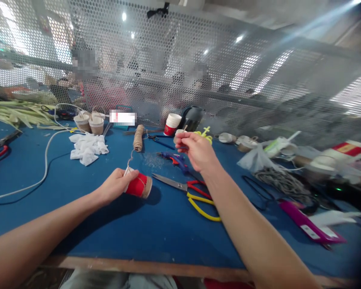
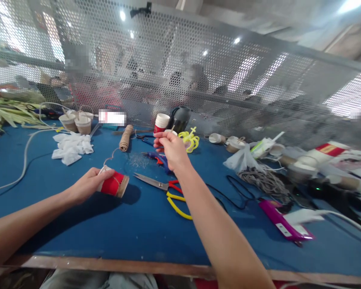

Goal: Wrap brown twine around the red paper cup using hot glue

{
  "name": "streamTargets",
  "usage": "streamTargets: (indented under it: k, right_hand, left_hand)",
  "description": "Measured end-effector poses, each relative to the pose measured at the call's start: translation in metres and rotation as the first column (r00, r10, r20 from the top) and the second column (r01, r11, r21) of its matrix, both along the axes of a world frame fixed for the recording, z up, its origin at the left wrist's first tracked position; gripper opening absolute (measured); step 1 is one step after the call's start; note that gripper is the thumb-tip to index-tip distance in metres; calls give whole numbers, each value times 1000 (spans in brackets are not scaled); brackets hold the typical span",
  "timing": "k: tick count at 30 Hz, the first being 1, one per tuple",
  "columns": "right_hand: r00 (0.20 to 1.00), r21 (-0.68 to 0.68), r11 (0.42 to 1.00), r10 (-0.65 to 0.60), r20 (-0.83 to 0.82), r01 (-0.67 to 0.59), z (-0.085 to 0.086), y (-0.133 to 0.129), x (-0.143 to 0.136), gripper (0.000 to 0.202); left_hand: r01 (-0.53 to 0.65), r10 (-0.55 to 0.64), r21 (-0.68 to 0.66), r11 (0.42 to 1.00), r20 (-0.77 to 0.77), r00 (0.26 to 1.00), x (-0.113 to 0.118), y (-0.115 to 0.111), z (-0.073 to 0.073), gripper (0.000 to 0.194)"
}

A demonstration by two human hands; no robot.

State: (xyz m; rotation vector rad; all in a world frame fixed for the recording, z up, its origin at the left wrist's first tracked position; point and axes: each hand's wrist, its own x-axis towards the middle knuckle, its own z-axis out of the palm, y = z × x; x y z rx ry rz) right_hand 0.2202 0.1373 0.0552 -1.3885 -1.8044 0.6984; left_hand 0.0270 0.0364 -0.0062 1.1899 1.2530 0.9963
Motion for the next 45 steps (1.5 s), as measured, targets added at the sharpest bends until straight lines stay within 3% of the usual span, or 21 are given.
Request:
streamTargets:
  k: [5, 8, 12, 15, 19, 23, 26, 29, 34, 45]
  right_hand:
    - [960, -69, 981, -163, 228, 183, -22, 24, 30, 16]
    - [934, -179, 961, -143, 326, 210, -41, 28, 37, 25]
    - [939, -258, 942, -127, 320, 216, -55, 33, 35, 30]
    - [965, -267, 944, -135, 224, 194, -52, 29, 32, 28]
    - [995, -189, 977, -103, -11, 99, -33, 0, 28, 28]
    - [981, -231, 968, 50, -190, -94, -13, -39, 25, 22]
    - [954, -273, 930, 184, -238, -248, -12, -58, 22, 25]
    - [953, -246, 928, 239, -186, -280, -18, -67, 19, 25]
    - [976, -242, 946, 216, -30, -217, -25, -79, 16, 20]
    - [945, -76, 968, 248, 211, -238, -29, -88, 15, 23]
  left_hand:
    - [-41, 39, 41, 998, 38, 998, -4, 3, -2, 49]
    - [-51, 52, 58, 997, -19, 998, -4, 4, -3, 51]
    - [-43, 49, 99, 994, -58, 997, -5, 6, -7, 51]
    - [-34, 41, 117, 993, -56, 998, -5, 8, -11, 50]
    - [-26, 35, 117, 993, -77, 996, -8, 10, -13, 51]
    - [-38, 51, 119, 992, -111, 992, -11, 13, -10, 50]
    - [-59, 72, 111, 992, -114, 991, -12, 14, -7, 49]
    - [-81, 101, 129, 988, -162, 981, -13, 14, -4, 48]
    - [-65, 97, 139, 988, -241, 966, -15, 15, -4, 47]
    - [-41, 72, 120, 992, -267, 961, -14, 17, -5, 43]
